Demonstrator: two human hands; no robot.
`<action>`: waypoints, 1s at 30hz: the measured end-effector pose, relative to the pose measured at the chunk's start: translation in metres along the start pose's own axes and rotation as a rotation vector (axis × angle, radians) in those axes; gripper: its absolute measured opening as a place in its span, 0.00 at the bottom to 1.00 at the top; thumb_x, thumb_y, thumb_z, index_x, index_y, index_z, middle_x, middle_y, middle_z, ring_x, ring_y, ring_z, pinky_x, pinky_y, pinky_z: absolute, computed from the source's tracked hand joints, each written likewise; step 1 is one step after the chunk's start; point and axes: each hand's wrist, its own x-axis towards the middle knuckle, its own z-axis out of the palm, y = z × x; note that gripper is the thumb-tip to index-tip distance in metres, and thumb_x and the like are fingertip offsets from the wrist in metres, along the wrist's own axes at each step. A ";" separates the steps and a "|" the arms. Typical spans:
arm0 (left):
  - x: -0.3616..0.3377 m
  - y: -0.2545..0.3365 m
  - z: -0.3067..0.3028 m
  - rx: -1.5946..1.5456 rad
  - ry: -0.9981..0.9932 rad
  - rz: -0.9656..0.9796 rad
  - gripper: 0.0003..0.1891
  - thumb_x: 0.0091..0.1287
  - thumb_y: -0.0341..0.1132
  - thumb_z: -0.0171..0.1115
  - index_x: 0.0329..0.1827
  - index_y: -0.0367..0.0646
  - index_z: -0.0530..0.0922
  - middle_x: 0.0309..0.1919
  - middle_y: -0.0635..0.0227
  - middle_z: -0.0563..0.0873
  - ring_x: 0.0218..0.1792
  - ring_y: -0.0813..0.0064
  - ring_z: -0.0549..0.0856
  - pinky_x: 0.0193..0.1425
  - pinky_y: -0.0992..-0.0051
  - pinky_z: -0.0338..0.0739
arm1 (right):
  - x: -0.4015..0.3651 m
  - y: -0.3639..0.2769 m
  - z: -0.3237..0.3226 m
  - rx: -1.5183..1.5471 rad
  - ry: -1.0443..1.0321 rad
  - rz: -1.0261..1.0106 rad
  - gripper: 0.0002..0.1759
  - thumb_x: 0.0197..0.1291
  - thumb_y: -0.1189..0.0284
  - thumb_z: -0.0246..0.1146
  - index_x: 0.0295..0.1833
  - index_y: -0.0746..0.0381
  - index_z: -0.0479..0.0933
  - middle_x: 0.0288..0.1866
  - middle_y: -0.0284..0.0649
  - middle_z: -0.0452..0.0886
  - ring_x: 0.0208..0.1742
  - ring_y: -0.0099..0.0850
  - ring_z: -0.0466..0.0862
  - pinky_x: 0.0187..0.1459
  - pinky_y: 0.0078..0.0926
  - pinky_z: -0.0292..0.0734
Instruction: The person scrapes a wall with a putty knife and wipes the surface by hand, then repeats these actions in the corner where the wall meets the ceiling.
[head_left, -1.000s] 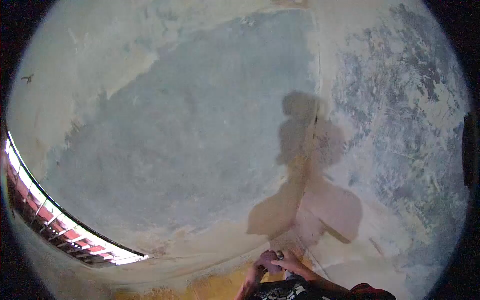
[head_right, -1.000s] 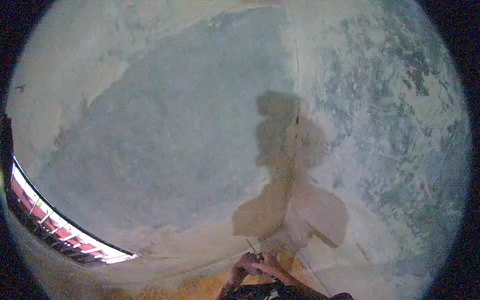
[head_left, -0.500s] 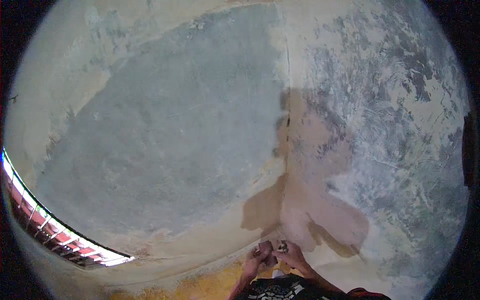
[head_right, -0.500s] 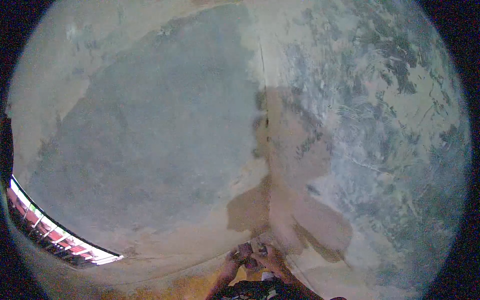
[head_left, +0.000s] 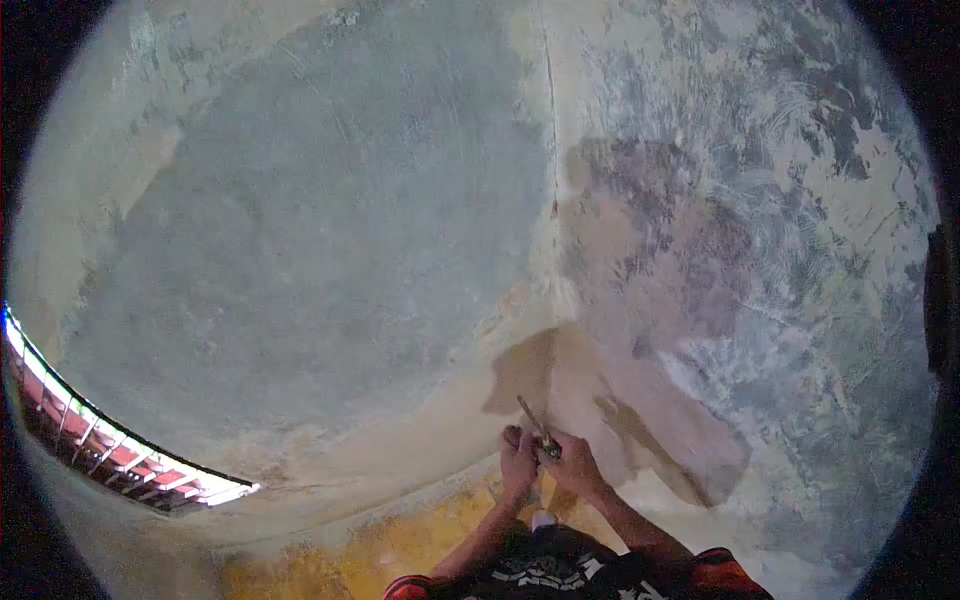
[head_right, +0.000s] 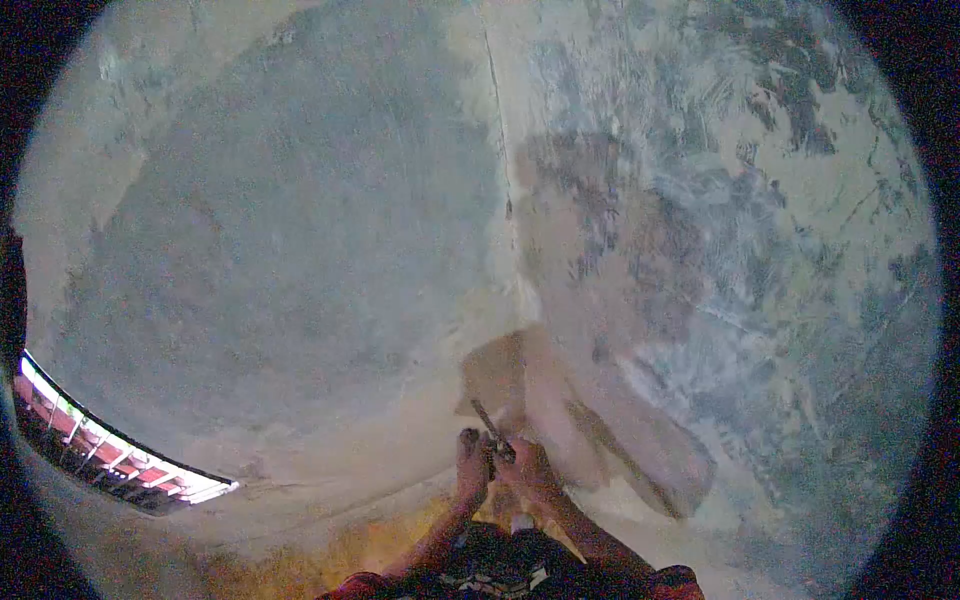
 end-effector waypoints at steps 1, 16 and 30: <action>-0.002 0.004 -0.001 -0.063 0.037 -0.030 0.11 0.73 0.39 0.53 0.48 0.42 0.70 0.27 0.73 0.73 0.23 0.81 0.73 0.21 0.76 0.67 | 0.004 -0.001 -0.001 -0.044 -0.024 0.014 0.19 0.57 0.68 0.67 0.52 0.67 0.79 0.29 0.47 0.81 0.27 0.28 0.78 0.34 0.34 0.75; 0.051 -0.067 -0.024 0.166 -0.255 0.076 0.10 0.68 0.42 0.60 0.36 0.46 0.71 0.19 0.74 0.71 0.15 0.80 0.69 0.18 0.76 0.64 | -0.024 0.006 -0.067 0.304 0.054 0.420 0.22 0.62 0.70 0.60 0.61 0.64 0.74 0.33 0.36 0.81 0.22 0.21 0.76 0.24 0.19 0.72; 0.082 0.196 0.129 0.156 -0.416 0.643 0.10 0.71 0.35 0.56 0.45 0.35 0.76 0.31 0.71 0.82 0.33 0.80 0.80 0.37 0.77 0.75 | 0.104 -0.136 -0.129 1.148 0.103 0.102 0.16 0.65 0.70 0.57 0.57 0.56 0.72 0.34 0.30 0.76 0.21 0.16 0.70 0.14 0.14 0.60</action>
